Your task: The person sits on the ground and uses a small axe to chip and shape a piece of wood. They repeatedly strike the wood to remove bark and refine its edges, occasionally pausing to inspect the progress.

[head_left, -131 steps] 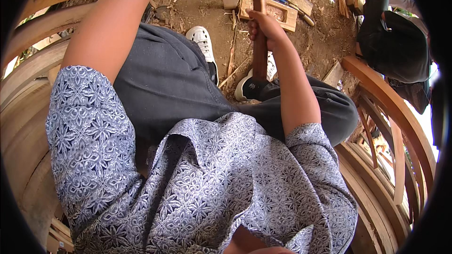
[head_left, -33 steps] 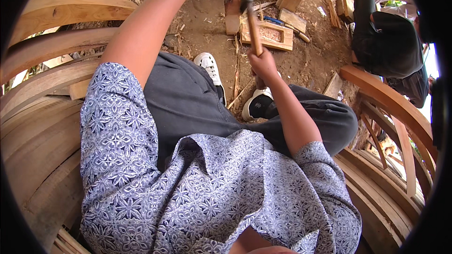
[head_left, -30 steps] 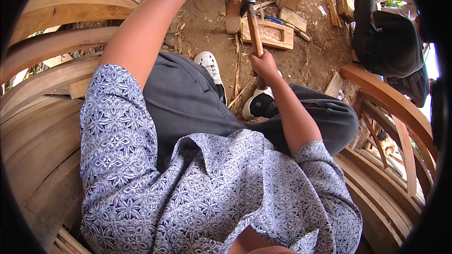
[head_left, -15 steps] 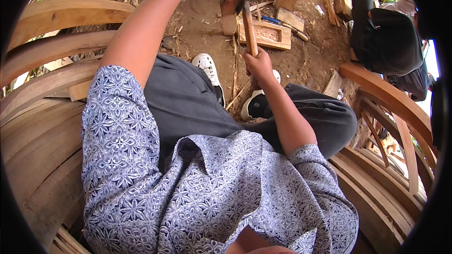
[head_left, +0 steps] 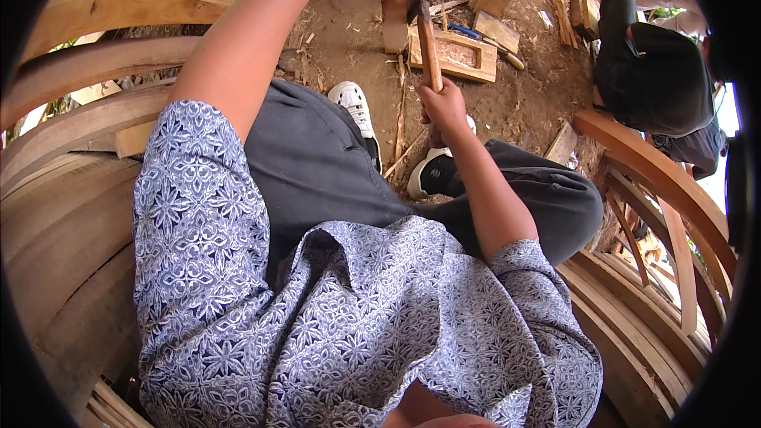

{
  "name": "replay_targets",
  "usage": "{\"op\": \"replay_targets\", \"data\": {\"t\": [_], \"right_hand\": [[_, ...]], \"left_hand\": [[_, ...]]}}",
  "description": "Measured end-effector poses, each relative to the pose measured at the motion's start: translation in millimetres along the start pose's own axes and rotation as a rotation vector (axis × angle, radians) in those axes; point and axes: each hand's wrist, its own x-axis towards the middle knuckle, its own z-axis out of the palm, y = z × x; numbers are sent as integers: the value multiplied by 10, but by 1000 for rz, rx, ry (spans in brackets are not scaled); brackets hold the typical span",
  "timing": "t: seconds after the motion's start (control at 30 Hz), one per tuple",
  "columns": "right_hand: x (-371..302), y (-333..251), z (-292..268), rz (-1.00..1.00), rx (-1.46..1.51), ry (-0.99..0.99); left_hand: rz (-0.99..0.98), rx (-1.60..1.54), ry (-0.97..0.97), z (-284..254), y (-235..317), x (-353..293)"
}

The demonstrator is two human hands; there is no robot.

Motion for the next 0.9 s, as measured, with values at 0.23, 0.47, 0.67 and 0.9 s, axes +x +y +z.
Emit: {"op": "replay_targets", "data": {"t": [0.23,0.47,0.67,0.9], "right_hand": [[-31,-34,-45,47,71,-122],[-42,84,32,191,423,-220],[50,-197,233,49,144,-168],[134,-41,445,90,372,-325]], "left_hand": [[44,3,-24,-44,-104,-33],[64,-31,-4,-62,-70,9],[21,32,-39,-385,-7,-120],[-106,4,-17,-332,-410,-187]]}}
